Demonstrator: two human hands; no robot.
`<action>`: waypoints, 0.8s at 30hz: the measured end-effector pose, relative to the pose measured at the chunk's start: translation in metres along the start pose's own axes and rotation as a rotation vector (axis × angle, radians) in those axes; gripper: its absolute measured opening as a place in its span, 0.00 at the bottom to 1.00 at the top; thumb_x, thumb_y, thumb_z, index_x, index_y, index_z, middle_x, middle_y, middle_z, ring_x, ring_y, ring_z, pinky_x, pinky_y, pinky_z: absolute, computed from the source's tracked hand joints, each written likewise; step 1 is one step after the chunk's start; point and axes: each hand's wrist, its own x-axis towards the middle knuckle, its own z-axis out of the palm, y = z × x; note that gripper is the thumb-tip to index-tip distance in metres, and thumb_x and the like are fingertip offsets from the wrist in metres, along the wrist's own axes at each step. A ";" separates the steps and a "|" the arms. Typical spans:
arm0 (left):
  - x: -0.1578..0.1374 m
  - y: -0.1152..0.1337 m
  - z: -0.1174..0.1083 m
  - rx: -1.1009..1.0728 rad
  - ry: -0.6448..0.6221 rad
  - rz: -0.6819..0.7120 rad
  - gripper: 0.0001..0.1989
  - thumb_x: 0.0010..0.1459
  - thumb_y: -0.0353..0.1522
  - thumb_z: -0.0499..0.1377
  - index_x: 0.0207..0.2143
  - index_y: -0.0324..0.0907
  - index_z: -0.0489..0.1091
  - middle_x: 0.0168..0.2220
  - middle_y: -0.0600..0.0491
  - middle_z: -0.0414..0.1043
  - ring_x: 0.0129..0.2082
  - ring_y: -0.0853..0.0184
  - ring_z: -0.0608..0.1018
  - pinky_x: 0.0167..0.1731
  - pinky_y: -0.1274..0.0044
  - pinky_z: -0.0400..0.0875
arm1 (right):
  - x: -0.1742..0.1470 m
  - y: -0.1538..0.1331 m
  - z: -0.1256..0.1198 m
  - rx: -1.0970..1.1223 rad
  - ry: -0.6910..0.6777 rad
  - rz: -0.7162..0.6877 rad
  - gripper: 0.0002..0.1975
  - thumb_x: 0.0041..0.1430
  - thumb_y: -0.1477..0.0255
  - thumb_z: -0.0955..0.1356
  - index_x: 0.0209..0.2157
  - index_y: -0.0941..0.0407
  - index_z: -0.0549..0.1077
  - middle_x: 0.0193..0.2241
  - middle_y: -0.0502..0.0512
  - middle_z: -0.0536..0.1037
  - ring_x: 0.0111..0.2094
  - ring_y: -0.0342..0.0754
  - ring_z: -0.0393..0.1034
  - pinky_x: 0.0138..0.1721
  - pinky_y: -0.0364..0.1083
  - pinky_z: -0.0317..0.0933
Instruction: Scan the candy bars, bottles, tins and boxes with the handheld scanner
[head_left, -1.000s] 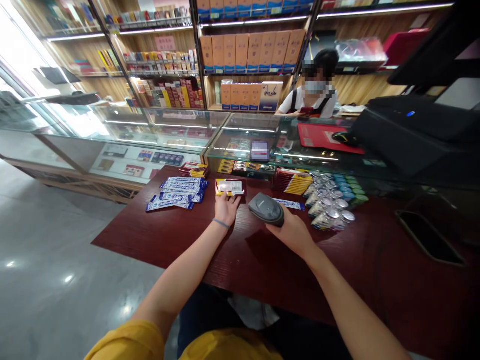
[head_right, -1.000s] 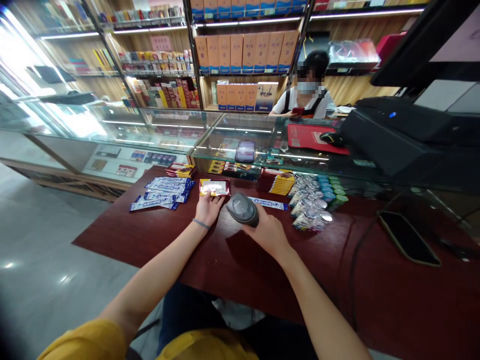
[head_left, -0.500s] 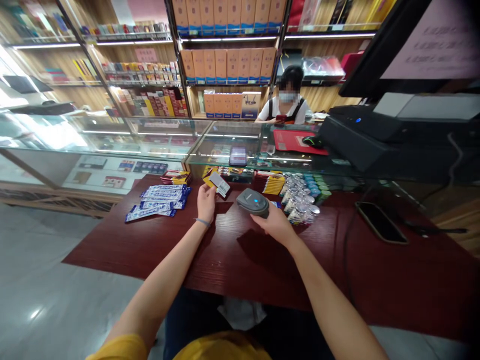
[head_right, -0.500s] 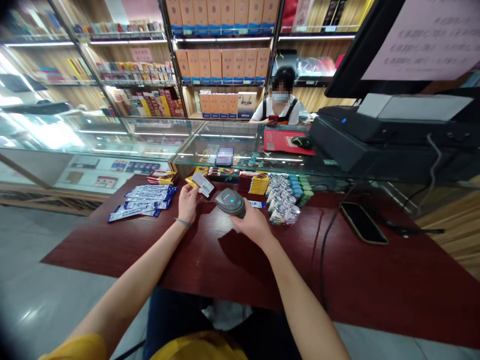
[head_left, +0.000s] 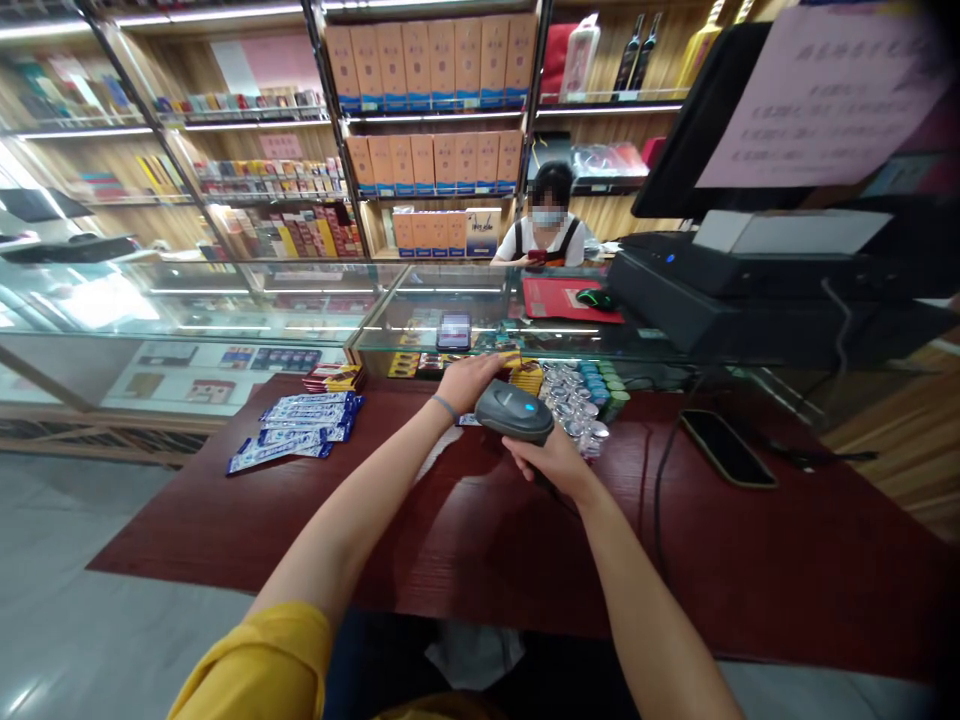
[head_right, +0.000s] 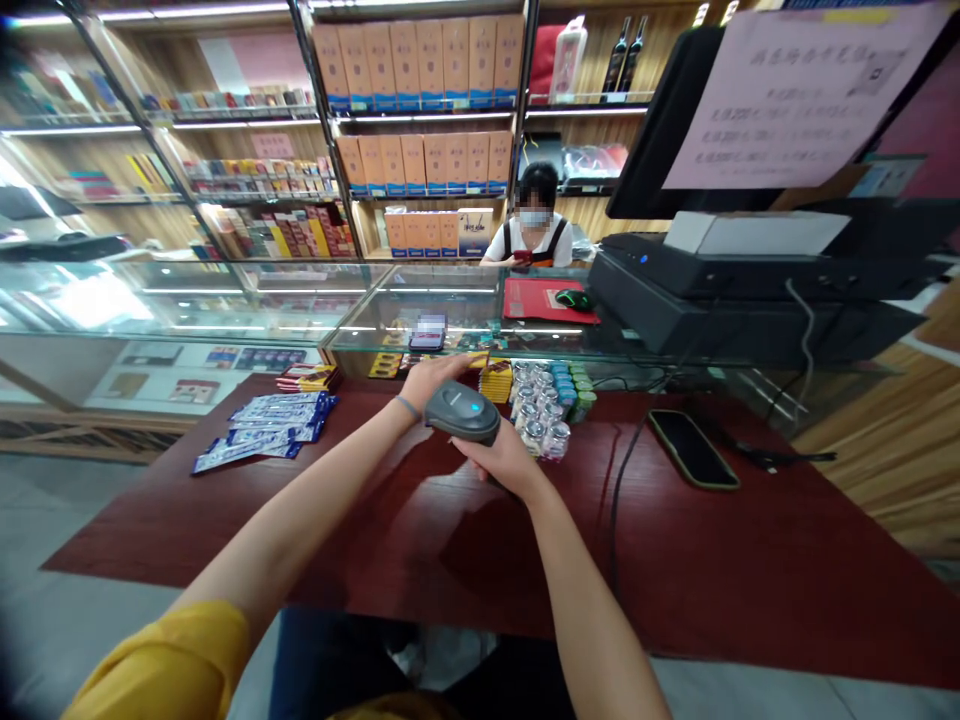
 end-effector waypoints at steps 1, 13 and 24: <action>0.005 0.004 0.007 0.022 -0.031 0.035 0.21 0.67 0.35 0.58 0.61 0.47 0.70 0.58 0.47 0.76 0.56 0.61 0.78 0.56 0.73 0.71 | -0.001 -0.002 -0.001 0.014 0.000 0.002 0.17 0.55 0.57 0.74 0.30 0.54 0.70 0.14 0.44 0.69 0.13 0.41 0.61 0.16 0.41 0.55; 0.022 0.018 0.056 0.072 -0.081 -0.003 0.21 0.69 0.36 0.55 0.62 0.44 0.70 0.63 0.48 0.71 0.64 0.58 0.72 0.64 0.68 0.64 | -0.003 -0.010 -0.005 -0.026 0.029 -0.036 0.18 0.59 0.62 0.71 0.20 0.55 0.69 0.13 0.47 0.69 0.14 0.41 0.61 0.20 0.42 0.56; 0.016 0.018 0.060 0.054 -0.074 -0.020 0.23 0.70 0.36 0.52 0.65 0.50 0.67 0.66 0.49 0.68 0.69 0.55 0.65 0.69 0.56 0.54 | -0.002 -0.009 -0.002 -0.041 0.066 -0.044 0.18 0.59 0.60 0.71 0.21 0.55 0.69 0.13 0.47 0.69 0.14 0.41 0.61 0.20 0.43 0.55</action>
